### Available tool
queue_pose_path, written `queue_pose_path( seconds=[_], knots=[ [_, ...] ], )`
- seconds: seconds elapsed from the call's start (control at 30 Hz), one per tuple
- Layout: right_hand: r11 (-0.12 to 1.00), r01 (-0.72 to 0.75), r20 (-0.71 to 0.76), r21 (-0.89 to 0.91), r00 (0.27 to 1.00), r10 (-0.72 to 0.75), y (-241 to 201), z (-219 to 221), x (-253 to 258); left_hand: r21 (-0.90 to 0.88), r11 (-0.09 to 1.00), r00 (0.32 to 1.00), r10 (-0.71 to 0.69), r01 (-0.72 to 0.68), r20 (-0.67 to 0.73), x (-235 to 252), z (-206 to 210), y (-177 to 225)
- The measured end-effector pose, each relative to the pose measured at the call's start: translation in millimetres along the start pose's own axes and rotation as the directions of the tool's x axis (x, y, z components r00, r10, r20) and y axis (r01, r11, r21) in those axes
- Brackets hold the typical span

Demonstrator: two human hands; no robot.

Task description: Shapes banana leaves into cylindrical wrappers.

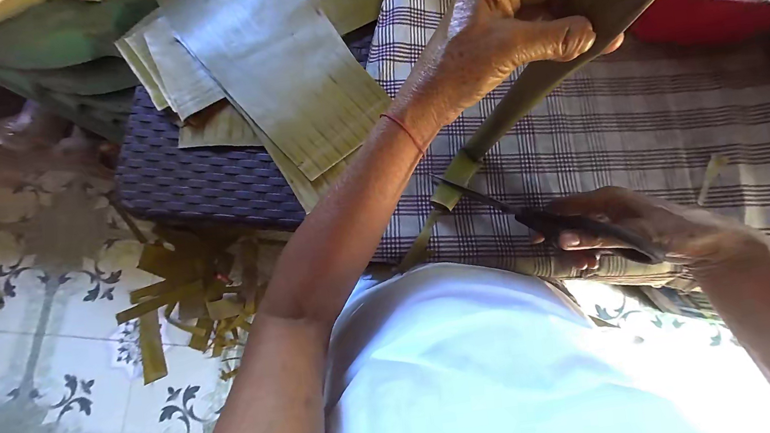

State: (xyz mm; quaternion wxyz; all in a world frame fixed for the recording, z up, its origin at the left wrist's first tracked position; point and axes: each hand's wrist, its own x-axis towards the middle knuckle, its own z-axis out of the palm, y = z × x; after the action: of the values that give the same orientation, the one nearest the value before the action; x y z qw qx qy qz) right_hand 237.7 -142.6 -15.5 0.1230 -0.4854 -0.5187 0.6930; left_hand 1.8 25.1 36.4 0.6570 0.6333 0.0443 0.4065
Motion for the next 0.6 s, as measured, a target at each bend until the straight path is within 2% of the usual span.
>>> queue_pose_path(
  seconds=[0.1, 0.2, 0.27, 0.37, 0.43, 0.5, 0.6],
  knots=[
    [0.994, -0.012, -0.161, -0.105, 0.987, -0.005, -16.2, 10.3, -6.4, 0.034, 0.999, 1.0, -0.011, 0.011, 0.001, 0.2, 0.7, 2.9],
    [0.952, 0.039, -0.178, -0.304, 0.979, -0.097, -16.4, 12.1, -13.5, 0.046, 0.998, 0.999, -0.032, 0.033, -0.011, -1.9, 2.8, 4.4],
    [0.878, 0.051, -0.147, -0.476, 0.98, -0.136, -14.2, 9.5, -21.4, 0.045, 0.998, 0.998, -0.049, 0.05, -0.036, -1.2, 4.8, 5.2],
    [0.698, -0.052, -0.179, -0.714, 0.978, -0.11, -23.4, 5.5, -46.3, 0.035, 0.997, 0.995, -0.072, 0.074, -0.068, 0.9, 6.7, 5.9],
    [0.62, -0.132, -0.288, -0.773, 0.944, -0.158, -35.1, 0.6, -70.9, 0.08, 0.994, 0.994, -0.07, 0.077, -0.086, 2.2, 7.2, 6.0],
    [0.592, -0.195, -0.385, -0.782, 0.898, -0.212, -52.0, -10.0, -98.9, 0.149, 0.987, 0.994, -0.047, 0.062, -0.101, 3.5, 7.3, 3.5],
    [0.558, -0.192, -0.433, -0.807, 0.835, -0.339, -72.3, -29.2, -132.8, 0.231, 0.972, 0.993, -0.01, 0.037, -0.116, 4.0, 8.5, -0.5]
  ],
)
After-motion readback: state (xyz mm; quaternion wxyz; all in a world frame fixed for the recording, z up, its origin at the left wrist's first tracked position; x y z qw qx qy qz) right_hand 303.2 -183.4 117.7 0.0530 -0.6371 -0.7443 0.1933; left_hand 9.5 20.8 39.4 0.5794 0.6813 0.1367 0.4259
